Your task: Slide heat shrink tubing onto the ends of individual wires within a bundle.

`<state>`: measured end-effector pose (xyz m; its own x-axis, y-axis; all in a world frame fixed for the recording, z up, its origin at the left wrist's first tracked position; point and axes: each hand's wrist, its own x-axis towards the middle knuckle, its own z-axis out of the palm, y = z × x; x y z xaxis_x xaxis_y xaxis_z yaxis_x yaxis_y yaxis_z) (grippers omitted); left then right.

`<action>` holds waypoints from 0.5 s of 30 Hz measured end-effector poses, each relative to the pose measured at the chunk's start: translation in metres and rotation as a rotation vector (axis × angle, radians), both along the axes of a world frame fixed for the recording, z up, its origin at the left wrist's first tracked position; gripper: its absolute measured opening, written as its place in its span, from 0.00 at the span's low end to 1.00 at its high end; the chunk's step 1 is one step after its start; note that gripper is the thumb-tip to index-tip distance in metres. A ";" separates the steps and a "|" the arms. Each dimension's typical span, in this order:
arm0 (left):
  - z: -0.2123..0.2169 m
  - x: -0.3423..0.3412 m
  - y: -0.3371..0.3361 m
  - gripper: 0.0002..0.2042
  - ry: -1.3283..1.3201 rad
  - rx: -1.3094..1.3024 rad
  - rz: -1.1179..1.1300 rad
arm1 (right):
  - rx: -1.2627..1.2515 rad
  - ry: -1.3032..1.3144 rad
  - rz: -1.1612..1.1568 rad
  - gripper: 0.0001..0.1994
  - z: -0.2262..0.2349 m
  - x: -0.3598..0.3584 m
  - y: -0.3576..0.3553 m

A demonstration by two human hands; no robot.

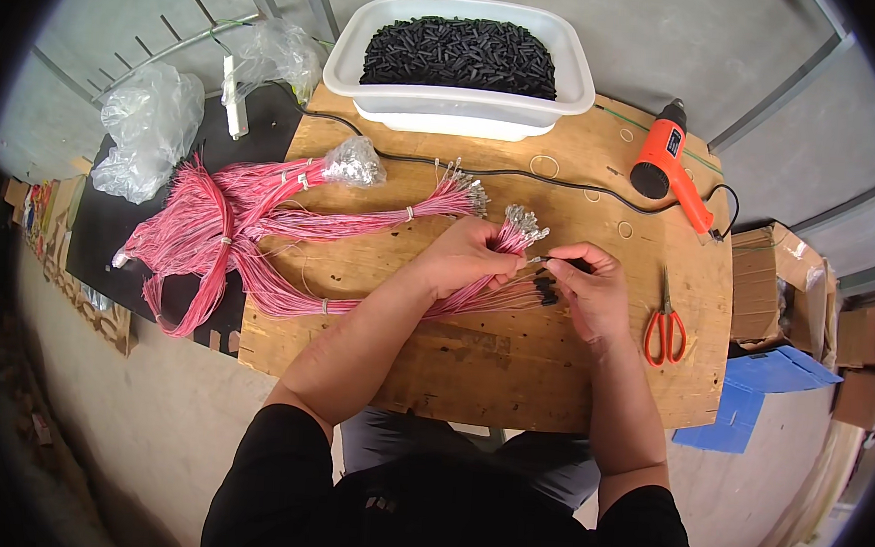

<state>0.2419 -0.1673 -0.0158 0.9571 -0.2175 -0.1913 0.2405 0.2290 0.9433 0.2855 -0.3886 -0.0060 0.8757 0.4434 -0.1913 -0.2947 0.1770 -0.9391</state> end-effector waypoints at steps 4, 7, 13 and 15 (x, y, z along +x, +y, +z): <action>0.000 0.001 -0.001 0.06 -0.011 0.006 -0.011 | 0.030 -0.066 -0.023 0.05 -0.003 0.000 0.001; 0.001 0.001 -0.001 0.05 -0.008 -0.004 -0.006 | 0.030 -0.092 -0.031 0.05 -0.003 -0.001 0.001; 0.000 0.001 -0.001 0.04 -0.034 0.015 -0.028 | 0.021 -0.130 -0.003 0.06 -0.006 0.001 -0.001; -0.001 0.000 -0.001 0.04 -0.030 0.009 -0.022 | 0.016 -0.166 -0.003 0.06 -0.006 0.000 0.000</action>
